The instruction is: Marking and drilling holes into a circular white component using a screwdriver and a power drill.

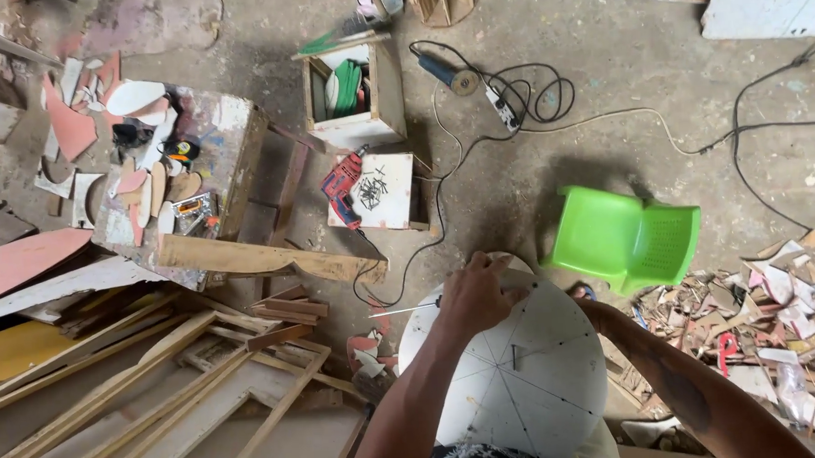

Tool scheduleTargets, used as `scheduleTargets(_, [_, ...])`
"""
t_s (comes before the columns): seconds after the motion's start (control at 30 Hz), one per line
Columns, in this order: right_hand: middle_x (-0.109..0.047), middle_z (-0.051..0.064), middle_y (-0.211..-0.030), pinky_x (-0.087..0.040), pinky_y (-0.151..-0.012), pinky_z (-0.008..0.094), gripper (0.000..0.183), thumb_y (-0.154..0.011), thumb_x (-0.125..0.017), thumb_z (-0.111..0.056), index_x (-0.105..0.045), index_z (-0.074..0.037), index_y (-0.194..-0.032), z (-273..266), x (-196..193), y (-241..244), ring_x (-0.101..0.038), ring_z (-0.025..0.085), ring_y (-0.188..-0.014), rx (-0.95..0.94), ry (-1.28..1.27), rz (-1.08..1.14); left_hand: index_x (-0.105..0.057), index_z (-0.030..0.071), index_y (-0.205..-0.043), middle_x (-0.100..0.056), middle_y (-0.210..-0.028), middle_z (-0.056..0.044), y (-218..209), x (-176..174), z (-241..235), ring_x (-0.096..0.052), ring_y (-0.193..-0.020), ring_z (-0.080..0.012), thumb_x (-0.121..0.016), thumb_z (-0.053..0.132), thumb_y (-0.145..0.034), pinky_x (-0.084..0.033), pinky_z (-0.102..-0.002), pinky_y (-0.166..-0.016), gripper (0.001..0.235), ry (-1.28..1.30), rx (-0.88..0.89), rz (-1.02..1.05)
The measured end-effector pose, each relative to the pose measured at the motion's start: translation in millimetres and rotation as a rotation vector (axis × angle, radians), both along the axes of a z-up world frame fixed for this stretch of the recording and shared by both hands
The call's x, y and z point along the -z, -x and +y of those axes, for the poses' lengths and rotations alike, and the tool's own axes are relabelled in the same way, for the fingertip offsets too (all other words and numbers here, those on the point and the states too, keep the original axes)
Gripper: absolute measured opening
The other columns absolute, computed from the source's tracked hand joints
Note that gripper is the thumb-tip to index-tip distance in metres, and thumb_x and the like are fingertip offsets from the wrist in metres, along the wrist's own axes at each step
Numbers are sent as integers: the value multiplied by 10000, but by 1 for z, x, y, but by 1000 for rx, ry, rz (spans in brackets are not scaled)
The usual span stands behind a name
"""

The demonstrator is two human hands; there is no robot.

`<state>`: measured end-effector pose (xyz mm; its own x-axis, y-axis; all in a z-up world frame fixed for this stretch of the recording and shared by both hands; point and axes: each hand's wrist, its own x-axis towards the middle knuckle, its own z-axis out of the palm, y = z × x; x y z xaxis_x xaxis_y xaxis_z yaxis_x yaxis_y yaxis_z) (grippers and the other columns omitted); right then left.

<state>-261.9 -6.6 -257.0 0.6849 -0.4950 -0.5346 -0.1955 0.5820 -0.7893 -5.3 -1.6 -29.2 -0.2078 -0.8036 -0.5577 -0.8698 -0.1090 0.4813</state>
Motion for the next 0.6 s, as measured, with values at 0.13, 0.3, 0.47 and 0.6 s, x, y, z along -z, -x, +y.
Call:
scheduleTargets(0.13, [-811, 129, -897, -557, -806, 422, 305, -876, -805, -259, -850, -15, -1054, 12, 5, 2, -760, 281, -818, -168, 63, 31, -580, 149, -1457, -591, -1345, -178, -3, -12, -4, -709, -1038, -456, -644, 460, -940, -627, -504, -817, 607, -44, -36, 11])
scheduleTargets(0.3, [-853, 57, -828, -582, -717, 346, 293, -832, -845, -302, -901, -64, -994, 21, -57, 4, -783, 201, -725, -276, 86, 6, -588, 192, -1451, -590, -1354, -140, -6, -6, -3, -727, -1041, -403, -637, 479, -949, -626, -494, -826, 580, -90, -30, -2])
scheduleTargets(0.47, [-834, 188, -1014, -535, -850, 454, 325, -824, -861, -174, -857, -17, -1108, 26, -63, 2, -756, 361, -845, -315, -41, -72, -619, 213, -1424, -615, -1317, -112, -3, -18, -5, -735, -1027, -397, -634, 460, -939, -616, -493, -837, 544, -100, -59, -18])
scheduleTargets(0.6, [-818, 179, -1087, -526, -921, 460, 331, -866, -800, -166, -827, -5, -1154, 35, -55, -1, -745, 328, -931, -176, -148, -79, -656, 224, -1386, -623, -1298, -100, 0, -22, -4, -737, -1016, -401, -672, 450, -932, -624, -468, -822, 507, -108, -41, -31])
